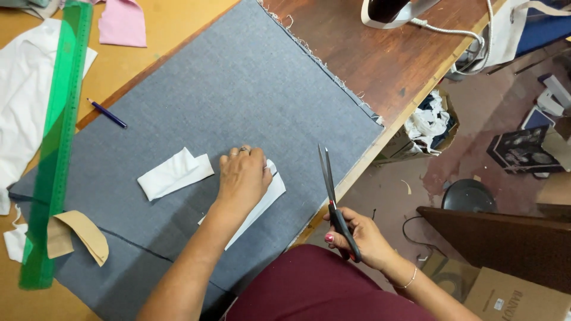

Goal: Cutting out fabric pieces using scissors following a pattern on a workbench.

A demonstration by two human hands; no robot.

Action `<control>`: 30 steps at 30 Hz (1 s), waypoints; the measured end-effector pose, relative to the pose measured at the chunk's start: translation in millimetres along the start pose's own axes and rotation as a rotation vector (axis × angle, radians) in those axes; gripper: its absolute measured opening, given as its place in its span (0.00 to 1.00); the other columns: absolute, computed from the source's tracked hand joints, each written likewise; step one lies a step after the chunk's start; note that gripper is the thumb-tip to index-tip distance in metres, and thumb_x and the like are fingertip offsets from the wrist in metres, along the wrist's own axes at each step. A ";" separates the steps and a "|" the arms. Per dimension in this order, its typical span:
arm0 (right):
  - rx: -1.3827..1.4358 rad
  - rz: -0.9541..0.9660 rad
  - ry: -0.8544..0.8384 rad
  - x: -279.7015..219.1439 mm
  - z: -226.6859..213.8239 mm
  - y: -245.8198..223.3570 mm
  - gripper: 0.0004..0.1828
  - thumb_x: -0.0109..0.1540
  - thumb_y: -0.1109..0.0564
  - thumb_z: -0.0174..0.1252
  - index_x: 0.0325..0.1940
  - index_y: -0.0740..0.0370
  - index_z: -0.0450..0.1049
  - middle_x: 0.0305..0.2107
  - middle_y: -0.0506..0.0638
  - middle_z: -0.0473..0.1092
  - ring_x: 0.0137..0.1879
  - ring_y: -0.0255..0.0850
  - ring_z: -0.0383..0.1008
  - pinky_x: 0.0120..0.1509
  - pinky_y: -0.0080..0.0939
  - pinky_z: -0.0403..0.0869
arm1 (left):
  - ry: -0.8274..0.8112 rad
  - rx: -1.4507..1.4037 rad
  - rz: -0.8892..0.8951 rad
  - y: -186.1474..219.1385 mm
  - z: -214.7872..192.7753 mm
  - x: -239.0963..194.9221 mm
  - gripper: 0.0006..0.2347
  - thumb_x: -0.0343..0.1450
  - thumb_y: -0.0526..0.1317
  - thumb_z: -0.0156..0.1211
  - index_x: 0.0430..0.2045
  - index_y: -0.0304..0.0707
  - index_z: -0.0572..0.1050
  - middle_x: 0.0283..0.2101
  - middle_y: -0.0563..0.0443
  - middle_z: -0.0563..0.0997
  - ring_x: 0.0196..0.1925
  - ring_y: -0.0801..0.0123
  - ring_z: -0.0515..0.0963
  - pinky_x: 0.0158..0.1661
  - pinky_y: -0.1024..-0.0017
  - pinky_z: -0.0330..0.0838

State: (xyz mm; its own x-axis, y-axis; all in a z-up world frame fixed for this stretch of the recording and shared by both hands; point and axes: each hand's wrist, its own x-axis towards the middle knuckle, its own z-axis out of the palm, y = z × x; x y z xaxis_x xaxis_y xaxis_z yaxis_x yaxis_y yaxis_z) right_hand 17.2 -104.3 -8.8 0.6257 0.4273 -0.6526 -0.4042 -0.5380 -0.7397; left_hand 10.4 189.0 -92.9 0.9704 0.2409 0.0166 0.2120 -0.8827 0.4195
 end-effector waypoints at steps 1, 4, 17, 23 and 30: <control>0.001 -0.017 -0.005 1.2 -1.4 0.3 0.25 0.55 0.54 0.71 0.53 0.64 0.75 0.25 0.53 0.77 0.18 0.37 0.68 0.19 0.35 0.71 | 0.077 -0.081 0.052 -1.5 -0.3 -3.3 0.06 0.66 0.39 0.65 0.25 0.44 0.72 0.28 0.54 0.76 0.35 0.53 0.76 0.35 0.54 0.64; -0.001 -0.003 0.009 6.5 -5.6 0.9 0.25 0.55 0.53 0.72 0.53 0.63 0.75 0.25 0.53 0.77 0.19 0.38 0.69 0.21 0.36 0.73 | -0.032 -0.380 0.093 10.7 -35.8 4.0 0.07 0.70 0.33 0.62 0.31 0.44 0.68 0.24 0.58 0.77 0.28 0.59 0.77 0.45 0.59 0.65; 0.102 -0.072 0.075 12.6 -34.7 6.3 0.25 0.54 0.51 0.72 0.52 0.63 0.75 0.25 0.54 0.78 0.19 0.39 0.72 0.22 0.37 0.74 | 0.220 -0.366 0.206 60.3 -6.6 126.4 0.16 0.71 0.42 0.66 0.51 0.42 0.71 0.50 0.46 0.79 0.49 0.52 0.79 0.44 0.54 0.66; 0.051 0.039 0.158 17.0 -48.3 18.3 0.24 0.55 0.51 0.71 0.52 0.61 0.76 0.26 0.52 0.80 0.29 0.40 0.80 0.33 0.38 0.80 | 0.188 0.133 0.680 49.9 -19.5 43.0 0.12 0.63 0.45 0.72 0.22 0.42 0.74 0.27 0.49 0.75 0.30 0.56 0.73 0.32 0.61 0.62; 0.054 -0.033 0.089 28.2 -38.3 -2.8 0.24 0.55 0.52 0.72 0.52 0.61 0.76 0.25 0.52 0.79 0.21 0.38 0.74 0.24 0.36 0.74 | 0.247 0.444 0.478 61.8 19.7 50.0 0.14 0.57 0.24 0.64 0.36 0.30 0.76 0.30 0.47 0.72 0.32 0.59 0.70 0.33 0.66 0.63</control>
State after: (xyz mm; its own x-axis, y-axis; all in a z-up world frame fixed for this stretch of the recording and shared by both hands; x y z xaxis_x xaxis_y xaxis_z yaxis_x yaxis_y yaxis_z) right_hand 61.5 -118.6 -18.8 0.6950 0.3770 -0.6123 -0.4162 -0.4835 -0.7701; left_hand 74.3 138.5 -84.0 0.9254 -0.1769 0.3351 -0.1535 -0.9836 -0.0951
